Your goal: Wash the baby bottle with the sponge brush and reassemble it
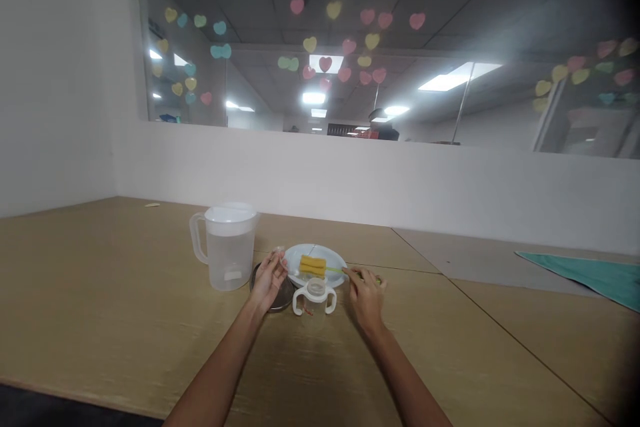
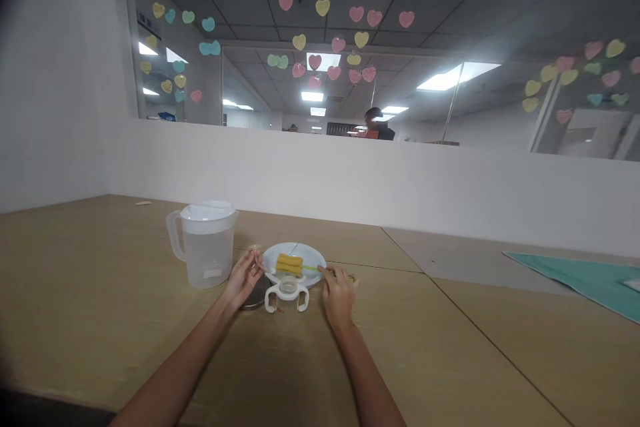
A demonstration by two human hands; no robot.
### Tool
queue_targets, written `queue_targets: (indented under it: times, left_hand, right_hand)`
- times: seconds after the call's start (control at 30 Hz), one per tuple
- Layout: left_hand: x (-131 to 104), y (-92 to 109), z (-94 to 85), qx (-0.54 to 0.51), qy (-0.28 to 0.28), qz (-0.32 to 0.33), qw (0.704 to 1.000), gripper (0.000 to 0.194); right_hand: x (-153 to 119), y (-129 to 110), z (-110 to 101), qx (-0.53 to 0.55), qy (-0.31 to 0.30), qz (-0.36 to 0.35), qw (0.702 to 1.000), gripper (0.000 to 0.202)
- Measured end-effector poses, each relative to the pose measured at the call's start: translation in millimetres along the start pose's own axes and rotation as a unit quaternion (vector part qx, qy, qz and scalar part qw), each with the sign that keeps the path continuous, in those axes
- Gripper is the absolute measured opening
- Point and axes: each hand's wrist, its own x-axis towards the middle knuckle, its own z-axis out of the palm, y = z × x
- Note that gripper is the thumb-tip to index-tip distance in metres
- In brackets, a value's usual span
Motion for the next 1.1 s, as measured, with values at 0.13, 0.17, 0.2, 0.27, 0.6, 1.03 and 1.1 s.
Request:
queue_targets:
  times: [0.13, 0.17, 0.2, 0.27, 0.6, 1.03, 1.1]
  left_hand:
    - [1, 7, -1.0, 0.073, 0.039, 0.039, 0.996, 0.030]
    - [1, 8, -1.9, 0.115, 0.044, 0.053, 0.991, 0.035]
    - [1, 8, -3.2, 0.164, 0.046, 0.071, 0.983, 0.038]
    - [0, 8, -7.4, 0.278, 0.054, 0.116, 0.952, 0.041]
    - [5, 9, -27.8, 0.717, 0.046, 0.154, 0.678, 0.016]
    - [24, 20, 15.9, 0.782, -0.065, 0.177, 0.594, 0.020]
    - [20, 23, 38.3, 0.778, -0.113, 0.189, 0.588, 0.021]
  right_hand:
    - [-2, 1, 4, 0.010, 0.016, 0.044, 0.999, 0.034]
    - [-2, 1, 5, 0.013, 0.014, 0.056, 0.998, 0.034]
    - [-3, 2, 6, 0.017, 0.013, 0.069, 0.997, 0.035]
    - [-4, 3, 8, 0.030, 0.017, 0.098, 0.995, 0.037]
    - [-8, 17, 15, 0.041, 0.002, 0.152, 0.988, 0.036]
    - [-16, 22, 19, 0.002, 0.013, 0.126, 0.992, 0.031]
    - [-18, 18, 18, -0.004, 0.020, 0.144, 0.989, 0.035]
